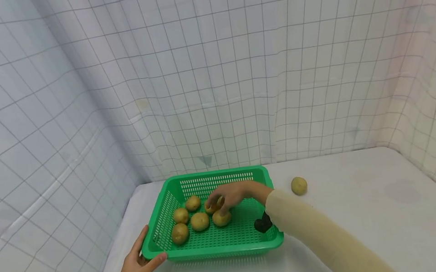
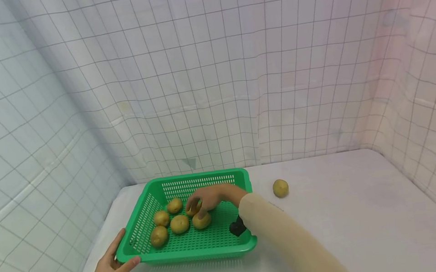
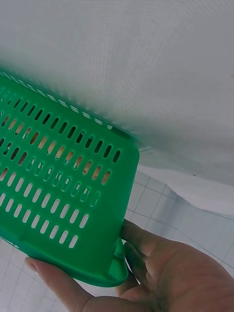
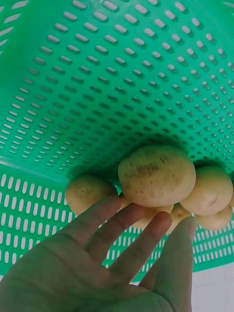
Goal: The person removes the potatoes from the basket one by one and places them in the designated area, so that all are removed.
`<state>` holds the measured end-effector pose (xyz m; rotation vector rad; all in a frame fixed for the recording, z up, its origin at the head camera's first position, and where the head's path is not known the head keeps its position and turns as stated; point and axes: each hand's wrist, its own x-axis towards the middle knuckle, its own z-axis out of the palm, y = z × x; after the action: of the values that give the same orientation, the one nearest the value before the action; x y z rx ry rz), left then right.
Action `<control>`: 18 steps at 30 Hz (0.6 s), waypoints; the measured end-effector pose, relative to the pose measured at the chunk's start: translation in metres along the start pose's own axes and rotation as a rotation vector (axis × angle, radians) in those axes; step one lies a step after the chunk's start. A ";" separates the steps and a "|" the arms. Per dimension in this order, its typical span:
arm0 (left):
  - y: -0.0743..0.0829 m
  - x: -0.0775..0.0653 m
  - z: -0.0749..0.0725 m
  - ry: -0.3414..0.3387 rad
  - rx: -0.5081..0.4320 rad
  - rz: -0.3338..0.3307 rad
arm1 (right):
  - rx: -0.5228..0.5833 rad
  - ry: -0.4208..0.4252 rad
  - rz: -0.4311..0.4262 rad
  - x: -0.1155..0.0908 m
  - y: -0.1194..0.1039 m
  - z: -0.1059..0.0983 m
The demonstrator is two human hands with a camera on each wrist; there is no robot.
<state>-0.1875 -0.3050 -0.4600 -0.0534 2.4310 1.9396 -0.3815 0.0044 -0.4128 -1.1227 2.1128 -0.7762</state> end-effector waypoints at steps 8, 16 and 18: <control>0.001 -0.001 0.000 0.010 0.010 -0.004 | -0.099 0.007 0.038 0.006 0.007 0.005; -0.001 0.000 0.000 0.010 0.010 -0.007 | -0.124 -0.031 -0.014 0.011 0.010 0.011; -0.001 0.000 0.000 0.011 0.010 -0.007 | -0.172 -0.051 -0.010 0.012 0.010 0.012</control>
<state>-0.1872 -0.3049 -0.4614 -0.0718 2.4439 1.9295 -0.3830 -0.0042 -0.4305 -1.2306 2.1646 -0.5717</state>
